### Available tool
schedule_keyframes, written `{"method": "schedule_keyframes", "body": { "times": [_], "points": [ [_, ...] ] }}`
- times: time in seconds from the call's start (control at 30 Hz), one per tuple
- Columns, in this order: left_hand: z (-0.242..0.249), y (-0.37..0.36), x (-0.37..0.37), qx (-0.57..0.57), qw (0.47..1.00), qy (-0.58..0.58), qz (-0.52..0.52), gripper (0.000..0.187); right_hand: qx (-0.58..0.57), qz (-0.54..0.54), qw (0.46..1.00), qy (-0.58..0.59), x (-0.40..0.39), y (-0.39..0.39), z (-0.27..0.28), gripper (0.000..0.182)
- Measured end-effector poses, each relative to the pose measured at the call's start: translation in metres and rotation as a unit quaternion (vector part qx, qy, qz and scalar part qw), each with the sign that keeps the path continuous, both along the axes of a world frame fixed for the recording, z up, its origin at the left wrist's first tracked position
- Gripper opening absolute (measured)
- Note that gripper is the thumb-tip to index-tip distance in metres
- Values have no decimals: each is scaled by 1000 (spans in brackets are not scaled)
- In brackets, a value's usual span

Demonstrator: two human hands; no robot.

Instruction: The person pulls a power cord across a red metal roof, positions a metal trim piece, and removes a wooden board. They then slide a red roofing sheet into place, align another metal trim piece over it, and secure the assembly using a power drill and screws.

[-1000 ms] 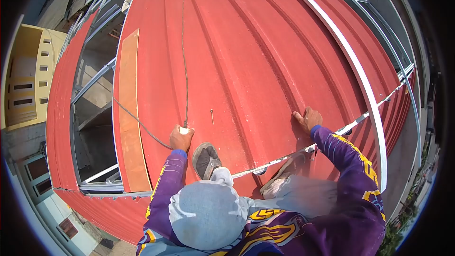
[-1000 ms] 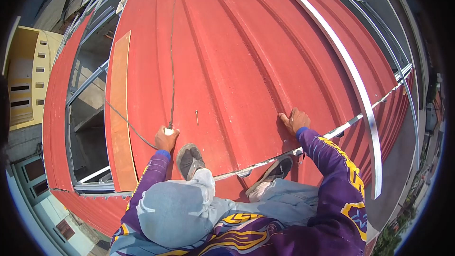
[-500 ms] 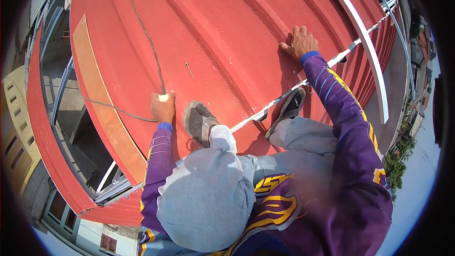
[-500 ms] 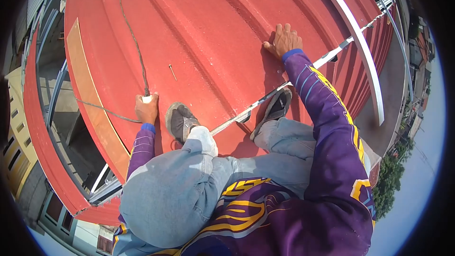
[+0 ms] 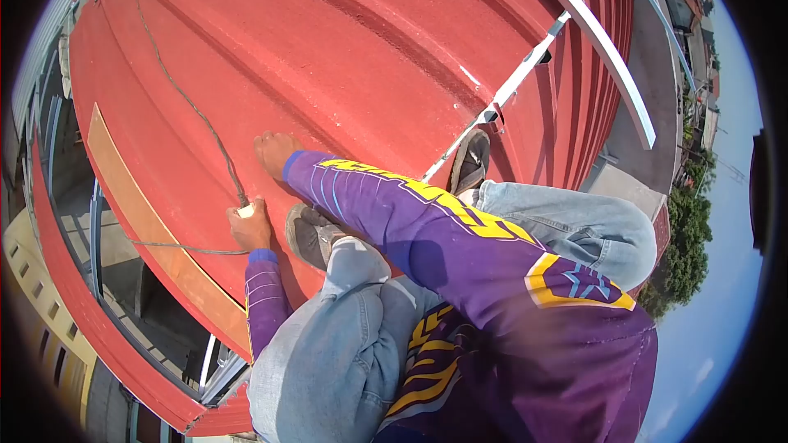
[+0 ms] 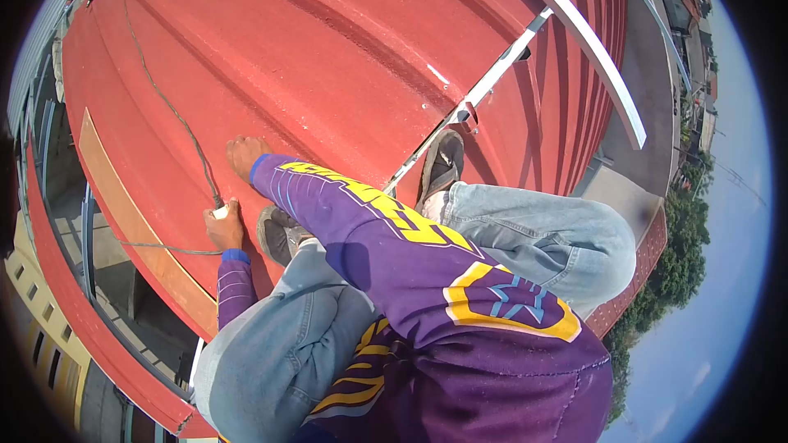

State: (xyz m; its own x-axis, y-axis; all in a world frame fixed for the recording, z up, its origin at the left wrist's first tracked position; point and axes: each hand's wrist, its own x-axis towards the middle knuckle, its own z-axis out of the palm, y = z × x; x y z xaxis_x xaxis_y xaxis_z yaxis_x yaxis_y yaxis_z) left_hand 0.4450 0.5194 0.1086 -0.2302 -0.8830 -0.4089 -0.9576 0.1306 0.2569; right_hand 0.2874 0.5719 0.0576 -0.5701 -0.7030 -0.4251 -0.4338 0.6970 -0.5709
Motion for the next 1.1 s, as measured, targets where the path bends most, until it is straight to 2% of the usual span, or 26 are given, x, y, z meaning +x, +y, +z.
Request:
{"method": "schedule_keyframes", "body": {
  "times": [0.07,0.1,0.13,0.2,0.23,0.3,0.33,0.4,0.43,0.5,0.6,0.67,0.7,0.77,0.87,0.93,1.0,1.07,1.1],
  "points": [
    [4,2,-2,-1,1000,19,2,56,-18,-25,999,-16,-23,10,7,21],
    [5,4,-3,-3,999,32,11,57,2,43,998,-45,-48,24,15,20],
    [5,2,-4,7,1000,-2,8,56,19,115,990,-76,-77,39,27,19],
    [2,4,-6,-2,1000,-5,6,56,50,109,993,-13,-118,65,50,19],
    [2,1,-1,-5,1000,0,-6,55,25,84,996,35,-124,74,40,19],
    [-3,0,2,-19,1000,15,-12,55,48,121,991,31,-128,68,36,25],
    [-2,-2,-4,-29,999,16,-7,55,39,125,991,34,-125,58,38,25],
    [1,-1,-1,17,1000,6,2,56,-116,159,973,118,-99,41,41,26],
    [1,-4,-1,14,1000,-2,6,56,-120,162,973,110,-87,26,37,26],
    [0,-4,0,20,1000,4,-7,55,-78,252,963,57,-51,5,27,30],
    [6,-5,-7,9,1000,-3,-2,56,-58,289,955,32,-14,-4,-4,30],
    [7,-1,-3,26,1000,-16,-3,57,-52,116,991,-51,-4,-6,-10,29],
    [5,-5,-5,22,999,-21,-8,57,-45,122,990,-59,-11,-6,-8,29],
    [1,-7,-5,14,999,-30,-8,57,-31,217,975,-27,-25,-2,-1,28],
    [-2,-10,-2,-1,1000,-28,-13,58,-66,205,976,-18,-51,17,8,31],
    [0,-9,-4,7,1000,-25,-1,58,-122,161,977,-63,-85,36,14,35],
    [-1,-9,0,9,999,-31,-6,59,-33,97,955,-278,-141,56,62,44],
    [-5,-15,-1,4,999,-33,-20,62,-8,27,943,-332,-196,93,33,33],
    [-7,-16,2,8,999,-27,-29,64,56,7,927,-371,-229,103,74,24]
  ]
}}
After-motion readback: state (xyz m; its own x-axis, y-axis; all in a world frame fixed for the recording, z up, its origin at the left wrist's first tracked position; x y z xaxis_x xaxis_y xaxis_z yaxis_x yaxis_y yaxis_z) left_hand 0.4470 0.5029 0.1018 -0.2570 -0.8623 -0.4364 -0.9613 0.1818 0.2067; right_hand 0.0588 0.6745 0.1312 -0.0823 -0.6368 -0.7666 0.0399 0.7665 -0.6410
